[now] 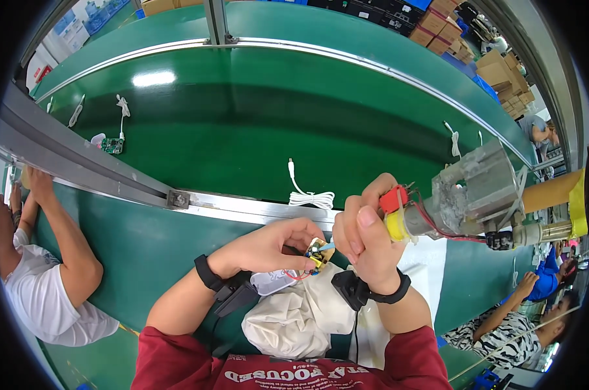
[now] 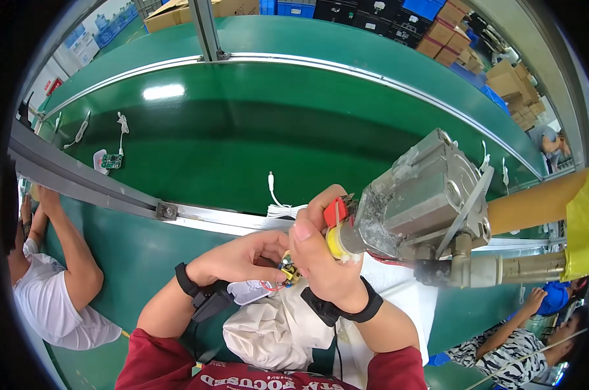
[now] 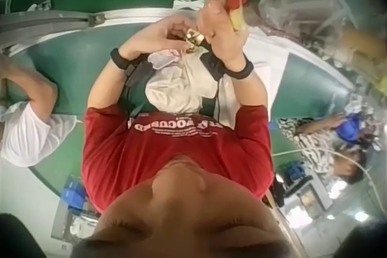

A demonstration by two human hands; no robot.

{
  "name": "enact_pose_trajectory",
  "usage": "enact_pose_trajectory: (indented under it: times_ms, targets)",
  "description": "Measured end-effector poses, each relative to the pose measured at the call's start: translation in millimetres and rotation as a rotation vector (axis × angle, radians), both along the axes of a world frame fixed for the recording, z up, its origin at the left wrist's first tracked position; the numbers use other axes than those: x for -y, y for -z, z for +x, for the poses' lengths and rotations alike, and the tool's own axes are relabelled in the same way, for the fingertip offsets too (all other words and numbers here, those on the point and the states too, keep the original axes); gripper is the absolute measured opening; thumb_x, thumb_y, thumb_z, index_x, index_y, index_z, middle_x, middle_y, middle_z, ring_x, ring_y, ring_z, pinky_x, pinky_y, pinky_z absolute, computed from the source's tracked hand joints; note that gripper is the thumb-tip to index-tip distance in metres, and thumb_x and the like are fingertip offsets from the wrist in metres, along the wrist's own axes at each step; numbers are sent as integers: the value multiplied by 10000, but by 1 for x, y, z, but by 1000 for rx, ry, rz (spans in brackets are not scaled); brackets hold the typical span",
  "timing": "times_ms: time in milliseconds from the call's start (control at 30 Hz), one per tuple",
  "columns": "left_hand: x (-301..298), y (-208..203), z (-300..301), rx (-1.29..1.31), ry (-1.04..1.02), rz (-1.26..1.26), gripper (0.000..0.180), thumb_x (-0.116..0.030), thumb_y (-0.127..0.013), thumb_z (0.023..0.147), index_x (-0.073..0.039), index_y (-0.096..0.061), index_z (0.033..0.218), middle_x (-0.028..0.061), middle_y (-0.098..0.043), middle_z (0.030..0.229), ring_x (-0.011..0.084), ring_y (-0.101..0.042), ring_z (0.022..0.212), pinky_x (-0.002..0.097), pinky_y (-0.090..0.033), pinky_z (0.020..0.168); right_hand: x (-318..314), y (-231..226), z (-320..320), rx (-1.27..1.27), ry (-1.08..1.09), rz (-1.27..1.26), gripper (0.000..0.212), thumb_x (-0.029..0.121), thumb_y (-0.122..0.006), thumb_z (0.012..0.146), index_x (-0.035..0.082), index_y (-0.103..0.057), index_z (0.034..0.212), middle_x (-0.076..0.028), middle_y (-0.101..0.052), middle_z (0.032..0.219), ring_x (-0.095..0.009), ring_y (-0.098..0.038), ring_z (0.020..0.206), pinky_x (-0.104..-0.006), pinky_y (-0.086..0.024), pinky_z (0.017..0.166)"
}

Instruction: The person picks up a circuit board and a plastic housing, applies glue to the board using a dispenser, and presses the board into the housing. They then place the assembled unit onto the conveyor belt and repeat the process.

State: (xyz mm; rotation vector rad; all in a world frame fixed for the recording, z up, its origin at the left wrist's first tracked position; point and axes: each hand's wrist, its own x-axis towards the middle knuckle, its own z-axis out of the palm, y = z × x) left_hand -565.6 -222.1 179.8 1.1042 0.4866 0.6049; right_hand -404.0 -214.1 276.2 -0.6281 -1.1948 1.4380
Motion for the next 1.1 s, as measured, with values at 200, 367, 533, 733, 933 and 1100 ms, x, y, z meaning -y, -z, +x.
enact_pose_trajectory:
  times_ms: [200,367,533,733,933,1100]
  targets:
    - [1,1,-4,-3,9,-13,387,-58,-697,837,-30,-493,1165,62,-624,1033,128,-602,951,270,-472,861,1,-1,-2,-3,2,-1,262,206,-571,920,94,-345,852,6,-355,495,-66,-259,352,-224,-244,333]
    - [3,1,-4,-23,6,15,381,-64,-698,840,-31,-494,1159,63,-625,1028,128,-602,944,268,-475,848,1,0,-1,19,4,21,245,210,-564,922,82,-358,883,9,-354,496,-65,-266,351,-224,-246,335]
    - [3,1,-3,-39,36,-21,377,-64,-695,844,-29,-492,1159,65,-627,1031,126,-601,938,266,-480,833,-1,0,0,96,51,97,233,215,-533,934,44,-387,995,13,-348,496,-65,-289,352,-223,-254,342]
    - [3,14,-3,-55,59,45,406,-60,-674,858,-21,-480,1214,59,-626,1031,126,-599,931,272,-485,825,-2,-1,5,104,21,114,357,320,-521,956,28,-365,1086,12,-359,509,-68,-312,356,-220,-267,350]
    - [-1,-2,-25,-136,33,24,396,-30,-614,877,-12,-477,1248,54,-600,1099,122,-586,965,275,-478,852,-1,7,10,48,-69,172,479,458,-513,946,45,-334,1109,-4,-390,550,-83,-354,376,-222,-289,365]
    - [-16,-26,-51,-77,-212,11,376,-41,-574,891,-20,-483,1255,50,-567,1180,117,-565,1028,272,-456,894,0,9,6,63,-1,187,453,440,-516,949,58,-328,1103,-14,-398,581,-92,-387,406,-231,-309,379]
